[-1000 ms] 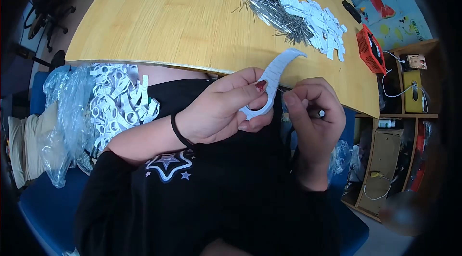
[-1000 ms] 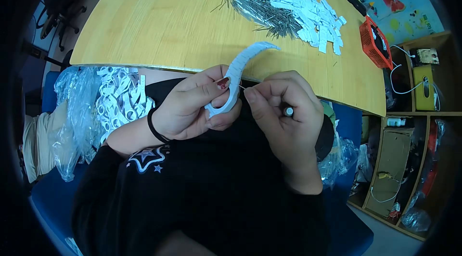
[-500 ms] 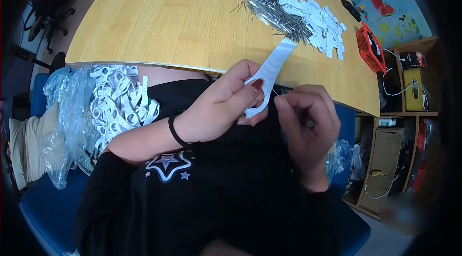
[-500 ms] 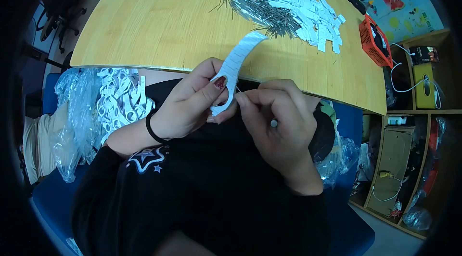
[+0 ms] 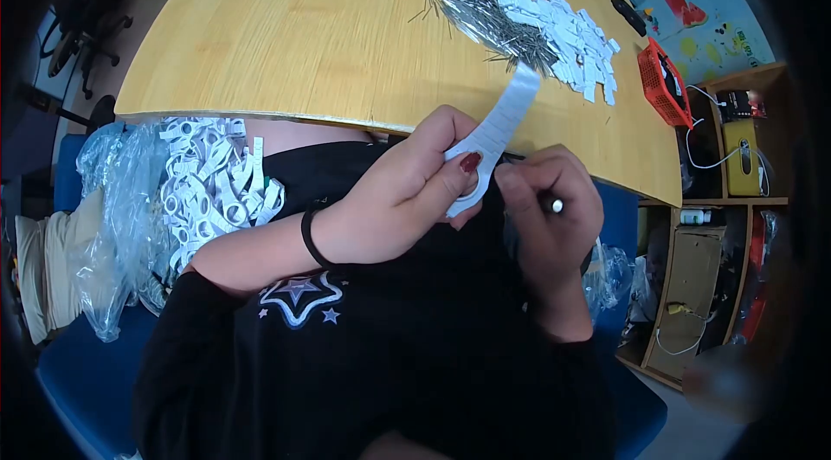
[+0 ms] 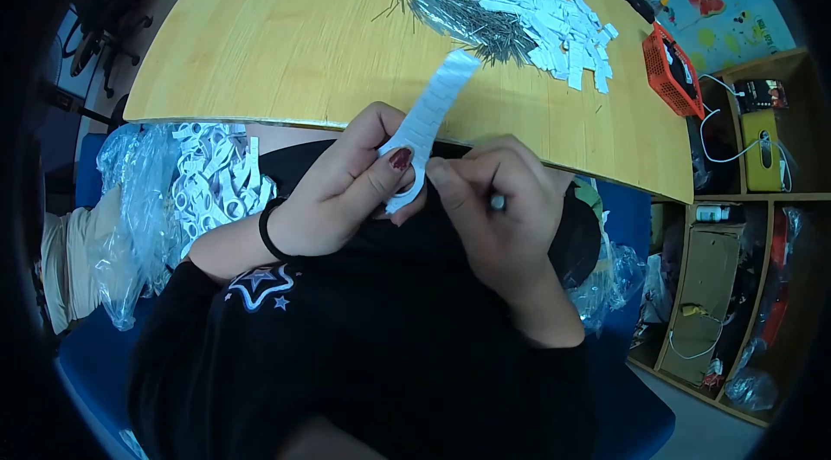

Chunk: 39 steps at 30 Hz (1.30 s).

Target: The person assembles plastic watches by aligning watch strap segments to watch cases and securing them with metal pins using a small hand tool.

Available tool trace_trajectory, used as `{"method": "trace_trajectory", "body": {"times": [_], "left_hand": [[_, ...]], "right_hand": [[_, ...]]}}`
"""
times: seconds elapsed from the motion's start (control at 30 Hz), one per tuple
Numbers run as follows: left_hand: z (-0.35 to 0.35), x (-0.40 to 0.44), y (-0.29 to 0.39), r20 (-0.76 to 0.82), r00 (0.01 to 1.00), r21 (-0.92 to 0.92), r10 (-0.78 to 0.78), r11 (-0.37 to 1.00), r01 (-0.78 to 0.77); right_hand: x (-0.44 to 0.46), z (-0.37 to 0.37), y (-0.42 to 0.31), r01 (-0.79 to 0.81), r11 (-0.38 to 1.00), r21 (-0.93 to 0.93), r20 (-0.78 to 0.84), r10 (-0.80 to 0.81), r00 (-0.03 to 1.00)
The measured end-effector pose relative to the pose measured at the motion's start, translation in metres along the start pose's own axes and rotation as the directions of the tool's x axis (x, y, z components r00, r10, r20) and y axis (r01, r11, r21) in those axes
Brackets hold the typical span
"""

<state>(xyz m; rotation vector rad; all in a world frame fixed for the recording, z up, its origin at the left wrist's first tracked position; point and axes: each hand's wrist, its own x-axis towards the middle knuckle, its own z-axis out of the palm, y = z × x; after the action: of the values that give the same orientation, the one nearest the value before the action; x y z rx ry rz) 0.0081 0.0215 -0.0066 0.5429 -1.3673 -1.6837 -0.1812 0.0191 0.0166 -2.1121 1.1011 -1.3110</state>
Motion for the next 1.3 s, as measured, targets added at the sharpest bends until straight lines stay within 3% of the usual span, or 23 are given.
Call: {"method": "trace_trajectory", "body": {"times": [0.03,0.1,0.17,0.2,0.23,0.27,0.33,0.37,0.47,0.53,0.57,0.67,0.77,0.87,0.9,0.93,1.0,1.03,1.07,1.13,1.17,1.23,1.3], "left_hand": [[0.001,0.000,-0.002,-0.001,1.000,0.022,0.029,0.999,-0.029],[0.002,0.001,-0.006,-0.006,0.996,0.069,0.091,0.993,-0.090],[0.002,0.000,-0.006,0.024,1.000,-0.103,0.013,0.995,-0.011],[0.003,-0.001,-0.005,0.046,0.999,-0.189,-0.024,0.981,0.033],[0.008,-0.003,-0.002,0.017,0.989,-0.398,-0.146,0.907,0.140],[0.009,-0.001,-0.005,0.107,0.979,-0.580,-0.173,0.789,0.203],[0.006,0.003,-0.021,0.290,0.943,-0.834,-0.166,0.440,0.334],[0.005,0.006,-0.028,0.301,0.924,-0.844,-0.237,0.384,0.374],[0.009,0.019,-0.032,0.169,0.919,-0.885,-0.356,0.356,0.300],[0.008,0.023,-0.034,0.165,0.928,-0.885,-0.333,0.366,0.289],[0.007,0.024,-0.033,0.161,0.925,-0.887,-0.343,0.361,0.288],[0.006,0.027,-0.031,0.181,0.930,-0.900,-0.321,0.326,0.288],[0.004,0.026,-0.039,0.213,0.938,-0.913,-0.275,0.286,0.291],[0.001,0.024,-0.045,0.236,0.929,-0.893,-0.284,0.313,0.322],[-0.001,0.022,-0.045,0.232,0.927,-0.887,-0.293,0.328,0.325],[-0.005,0.018,-0.034,0.296,0.919,-0.711,-0.260,0.583,0.394],[0.006,0.007,0.001,0.127,0.853,-0.268,-0.507,0.810,0.522],[0.008,0.003,0.006,0.080,0.926,0.022,-0.369,0.929,0.369],[0.009,0.000,0.008,0.030,0.974,0.105,-0.223,0.970,0.219],[0.008,-0.004,0.011,-0.022,0.995,0.287,0.100,0.954,-0.090],[0.005,-0.003,0.012,-0.016,0.966,0.474,0.257,0.853,-0.219],[-0.008,0.002,0.012,0.069,0.865,0.650,0.497,0.635,-0.417],[-0.005,0.003,0.007,-0.008,0.827,0.593,0.562,0.669,-0.448]], "right_hand": [[0.000,-0.002,0.004,-0.064,0.994,0.087,0.031,0.062,0.998],[0.002,0.001,0.001,0.011,0.996,0.084,0.015,-0.012,1.000],[0.002,0.000,-0.001,0.015,0.998,0.068,0.039,-0.018,0.999],[0.001,-0.004,-0.002,-0.105,0.983,0.150,0.100,0.090,0.991],[-0.001,-0.010,-0.004,-0.226,0.948,0.222,0.169,0.191,0.967],[-0.001,-0.014,-0.007,-0.345,0.894,0.285,0.244,0.281,0.928],[0.012,-0.012,-0.026,-0.235,0.851,0.469,0.032,0.249,0.968],[0.019,-0.013,-0.034,-0.132,0.803,0.581,-0.062,0.205,0.977],[0.032,-0.025,-0.048,0.104,0.489,0.866,-0.084,-0.063,0.994],[0.034,-0.016,-0.039,0.071,0.462,0.884,-0.041,-0.075,0.996],[0.035,0.003,-0.021,0.013,0.535,0.845,-0.023,0.012,1.000],[0.044,0.005,-0.024,0.071,0.566,0.822,-0.105,0.027,0.994],[0.045,-0.012,-0.038,0.184,0.373,0.909,-0.107,-0.219,0.970],[0.045,0.014,-0.009,-0.007,0.650,0.760,-0.092,0.118,0.989],[0.052,0.009,-0.009,0.021,0.547,0.837,-0.108,0.128,0.986],[0.062,-0.004,-0.004,0.054,0.582,0.811,-0.119,0.074,0.990],[0.086,-0.033,0.013,0.123,0.640,0.759,-0.139,-0.025,0.990],[0.099,-0.030,0.021,0.056,0.886,0.461,-0.195,0.040,0.980],[0.112,-0.028,0.029,-0.056,0.994,0.099,-0.272,0.081,0.959],[0.143,-0.033,0.071,-0.083,0.981,-0.175,0.072,0.097,0.993],[0.155,-0.031,0.085,0.051,0.948,-0.314,0.124,-0.012,0.992],[0.175,-0.027,0.108,0.313,0.779,-0.543,0.267,-0.194,0.944],[0.188,-0.023,0.126,0.303,0.812,-0.500,0.382,-0.107,0.918]]}}
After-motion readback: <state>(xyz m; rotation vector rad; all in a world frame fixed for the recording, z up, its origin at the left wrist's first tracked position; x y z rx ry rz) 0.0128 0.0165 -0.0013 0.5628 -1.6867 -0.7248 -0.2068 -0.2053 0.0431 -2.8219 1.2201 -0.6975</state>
